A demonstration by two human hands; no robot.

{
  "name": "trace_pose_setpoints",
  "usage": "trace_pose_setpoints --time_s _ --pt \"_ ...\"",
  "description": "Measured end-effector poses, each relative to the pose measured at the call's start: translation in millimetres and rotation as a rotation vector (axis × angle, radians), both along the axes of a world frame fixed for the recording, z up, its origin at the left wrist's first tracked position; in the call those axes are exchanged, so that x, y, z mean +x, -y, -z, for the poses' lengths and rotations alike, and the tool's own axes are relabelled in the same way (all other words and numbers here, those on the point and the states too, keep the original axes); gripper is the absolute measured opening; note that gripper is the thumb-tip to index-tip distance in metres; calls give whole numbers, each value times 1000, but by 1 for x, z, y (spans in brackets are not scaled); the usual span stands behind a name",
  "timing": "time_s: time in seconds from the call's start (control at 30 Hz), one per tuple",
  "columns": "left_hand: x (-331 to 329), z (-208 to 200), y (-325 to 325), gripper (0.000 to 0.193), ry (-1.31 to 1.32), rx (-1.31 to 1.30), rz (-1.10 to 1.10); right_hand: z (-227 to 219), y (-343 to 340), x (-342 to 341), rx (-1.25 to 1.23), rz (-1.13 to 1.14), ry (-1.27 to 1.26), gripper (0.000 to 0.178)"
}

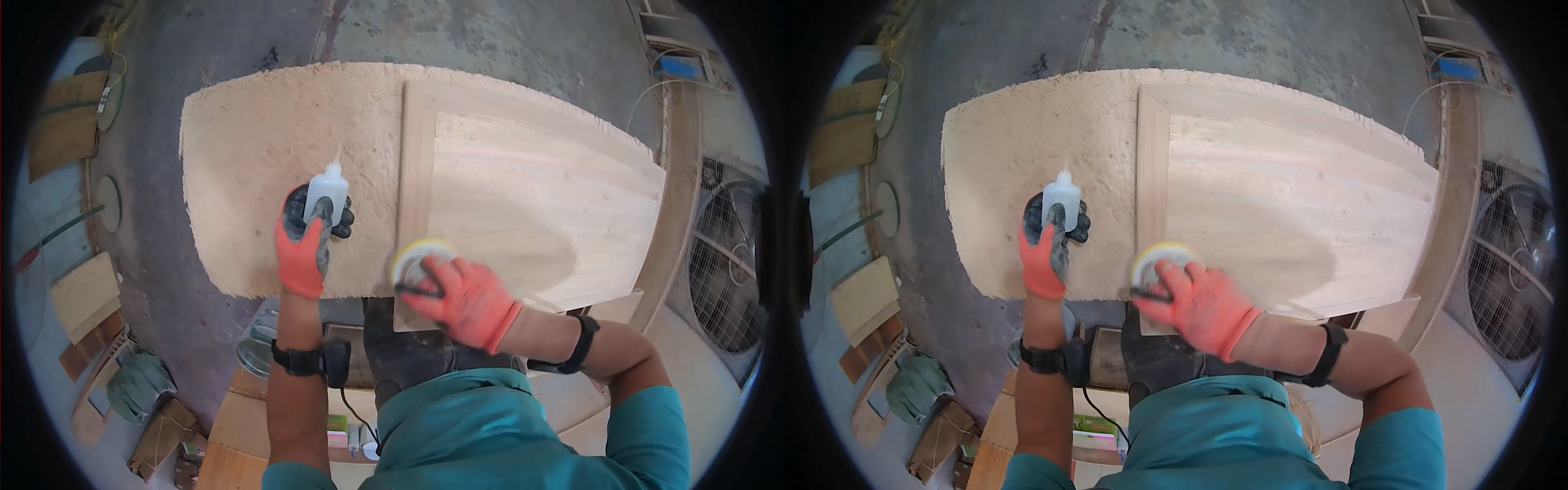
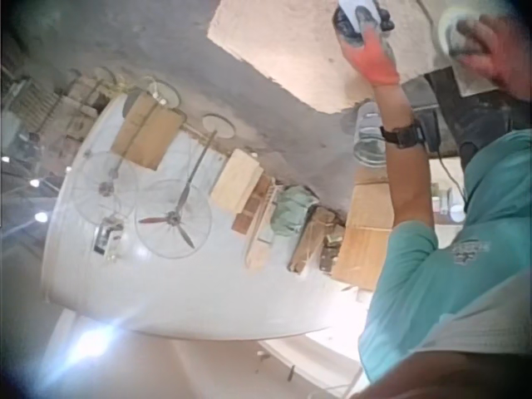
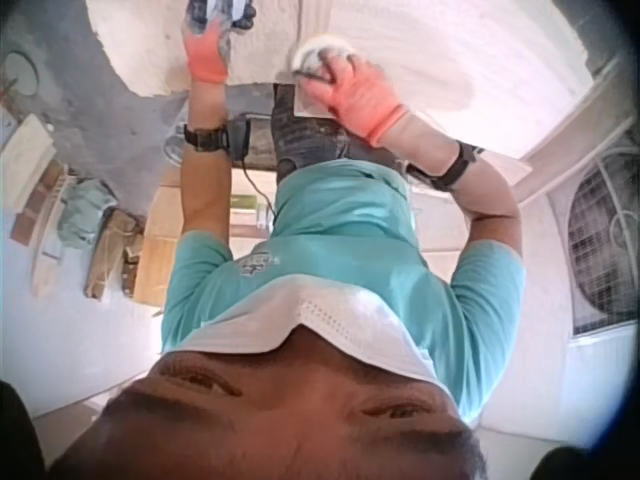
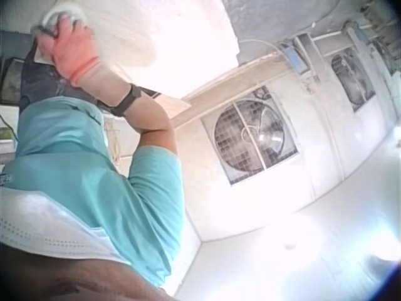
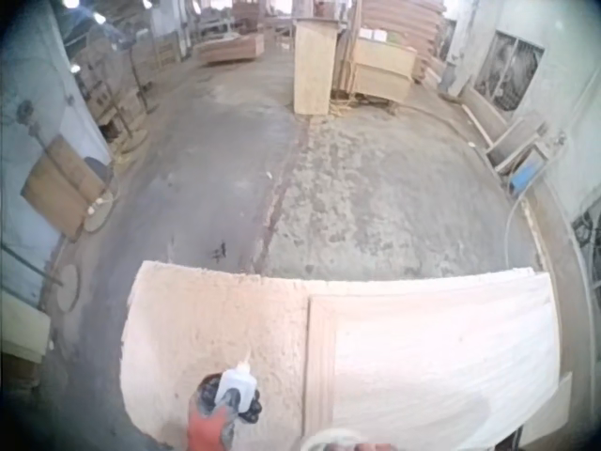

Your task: The person sands a large wooden board using a handheld orbital sander. They apply a liquid from a white bottle to the surface while sanding, then flip the board to work on the other side. The person continues sanding the second side of the board.

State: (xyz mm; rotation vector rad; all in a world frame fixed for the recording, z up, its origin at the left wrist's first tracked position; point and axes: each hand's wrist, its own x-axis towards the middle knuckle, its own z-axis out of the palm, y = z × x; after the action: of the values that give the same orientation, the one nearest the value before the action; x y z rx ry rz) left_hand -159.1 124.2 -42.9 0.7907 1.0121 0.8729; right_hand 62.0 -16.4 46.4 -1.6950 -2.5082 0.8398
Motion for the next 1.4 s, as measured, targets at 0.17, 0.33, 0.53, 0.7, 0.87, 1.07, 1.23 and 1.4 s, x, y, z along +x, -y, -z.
trace_pose_setpoints --time_s 0.17,0.33,0.53,0.7,0.87,1.07,1.23,1.4 --pt "3 -7 0 31 70 -48 -19 4 -74 28 63 256 -25 61" --pt "2 -6 0 31 36 -67 -16 4 -144 50 118 438 22 65" --pt "6 -7 0 29 0 -43 0 -1 -169 80 122 671 91 69" --pt "11 -14 0 28 -51 -35 9 6 -126 133 164 880 108 72" --pt "10 -10 0 26 -16 -6 11 15 -77 187 190 1083 104 72" --pt "11 -13 -8 31 -44 -113 80 10 -31 216 143 1263 144 73" --pt "53 -25 -17 32 -127 -43 142 22 10 208 295 1160 52 75" --pt "103 -43 -40 28 -415 110 309 9 26 166 266 1065 -46 74"
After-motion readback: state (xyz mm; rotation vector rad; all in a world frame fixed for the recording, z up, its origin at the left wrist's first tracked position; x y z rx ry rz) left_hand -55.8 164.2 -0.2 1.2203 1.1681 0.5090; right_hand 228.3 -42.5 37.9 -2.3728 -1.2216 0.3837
